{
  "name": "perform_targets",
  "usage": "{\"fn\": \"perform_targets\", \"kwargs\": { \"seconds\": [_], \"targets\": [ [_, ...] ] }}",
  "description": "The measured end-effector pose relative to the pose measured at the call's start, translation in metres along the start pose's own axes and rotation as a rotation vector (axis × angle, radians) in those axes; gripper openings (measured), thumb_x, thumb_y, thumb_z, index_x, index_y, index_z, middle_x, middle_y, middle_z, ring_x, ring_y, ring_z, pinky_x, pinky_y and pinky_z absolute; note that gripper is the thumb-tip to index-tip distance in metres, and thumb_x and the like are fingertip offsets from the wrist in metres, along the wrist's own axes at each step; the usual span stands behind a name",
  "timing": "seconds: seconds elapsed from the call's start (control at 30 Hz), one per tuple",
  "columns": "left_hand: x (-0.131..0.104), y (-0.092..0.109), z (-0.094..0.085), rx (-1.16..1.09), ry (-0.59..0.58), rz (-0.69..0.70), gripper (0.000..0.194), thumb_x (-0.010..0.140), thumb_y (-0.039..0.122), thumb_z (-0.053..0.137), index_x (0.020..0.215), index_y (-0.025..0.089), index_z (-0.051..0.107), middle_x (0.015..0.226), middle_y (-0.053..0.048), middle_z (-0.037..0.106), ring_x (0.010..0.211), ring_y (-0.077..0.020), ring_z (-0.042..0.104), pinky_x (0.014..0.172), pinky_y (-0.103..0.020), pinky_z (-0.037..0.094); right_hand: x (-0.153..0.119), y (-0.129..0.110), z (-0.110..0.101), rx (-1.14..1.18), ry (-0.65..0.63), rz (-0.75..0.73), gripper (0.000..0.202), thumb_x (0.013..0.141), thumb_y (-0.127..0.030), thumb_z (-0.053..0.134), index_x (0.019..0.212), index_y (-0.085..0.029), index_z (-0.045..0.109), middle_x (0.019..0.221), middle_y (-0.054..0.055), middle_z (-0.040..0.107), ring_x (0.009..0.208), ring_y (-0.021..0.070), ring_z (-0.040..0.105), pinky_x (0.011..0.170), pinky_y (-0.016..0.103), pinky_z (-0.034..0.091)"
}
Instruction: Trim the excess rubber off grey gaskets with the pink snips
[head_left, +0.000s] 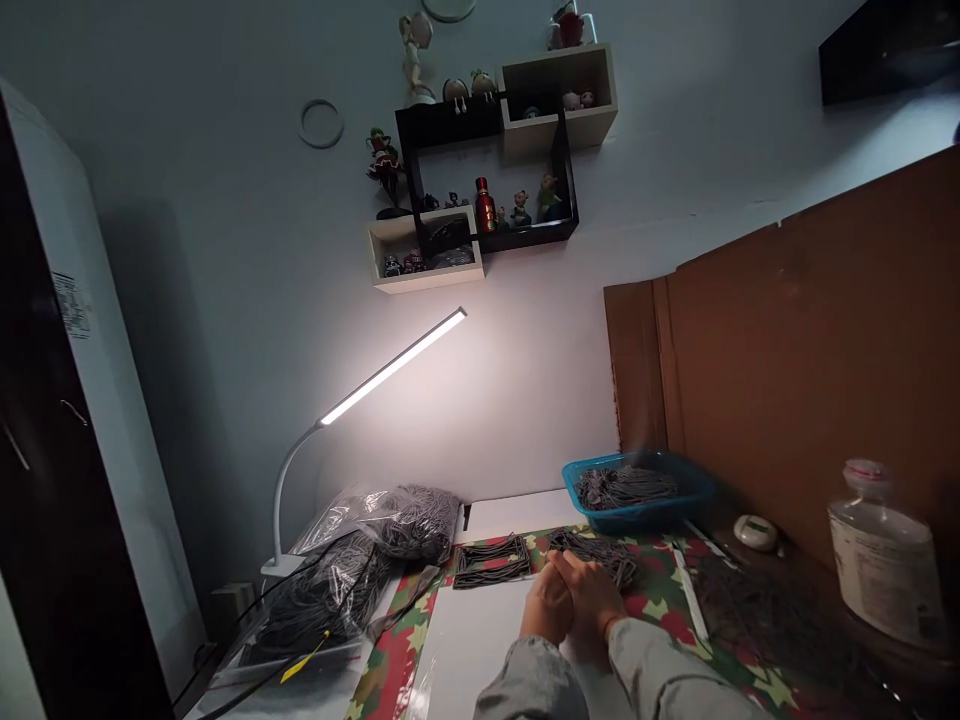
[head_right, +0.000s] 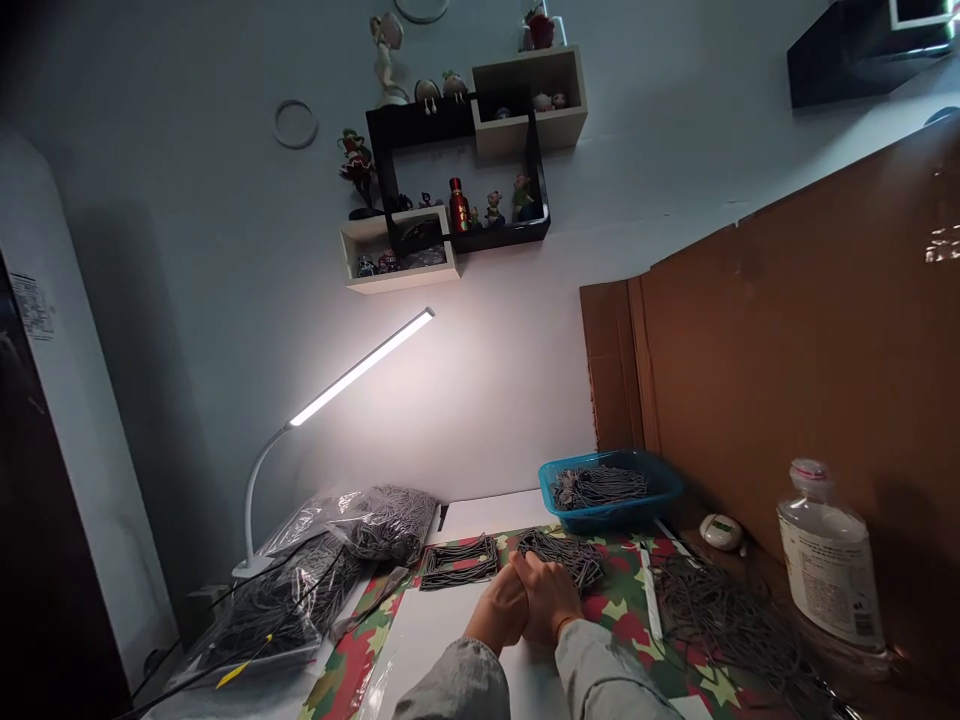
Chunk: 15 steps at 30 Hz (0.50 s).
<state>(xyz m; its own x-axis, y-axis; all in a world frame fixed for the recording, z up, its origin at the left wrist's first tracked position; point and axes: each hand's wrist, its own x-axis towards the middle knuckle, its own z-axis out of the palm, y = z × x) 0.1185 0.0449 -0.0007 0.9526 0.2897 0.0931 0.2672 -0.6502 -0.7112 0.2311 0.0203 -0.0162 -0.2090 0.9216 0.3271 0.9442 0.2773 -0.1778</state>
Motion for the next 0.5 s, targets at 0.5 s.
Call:
{"fn": "perform_targets", "kwargs": {
  "seconds": [0.5],
  "targets": [
    [-0.015, 0.006, 0.010, 0.032, 0.000, -0.077, 0.034, 0.092, 0.033, 0.058, 0.122, 0.016, 0.055, 0.122, -0.010, 0.059, 0.104, -0.0228, 0.061, 0.087, -0.044, 0.054, 0.000, -0.010, 0.002, 0.036, -0.039, 0.026, 0.032, 0.093, -0.035, 0.059, 0.119, -0.016, 0.057, 0.114, 0.007, 0.062, 0.095, 0.0199, 0.063, 0.081, 0.040, 0.054]
  ]
}}
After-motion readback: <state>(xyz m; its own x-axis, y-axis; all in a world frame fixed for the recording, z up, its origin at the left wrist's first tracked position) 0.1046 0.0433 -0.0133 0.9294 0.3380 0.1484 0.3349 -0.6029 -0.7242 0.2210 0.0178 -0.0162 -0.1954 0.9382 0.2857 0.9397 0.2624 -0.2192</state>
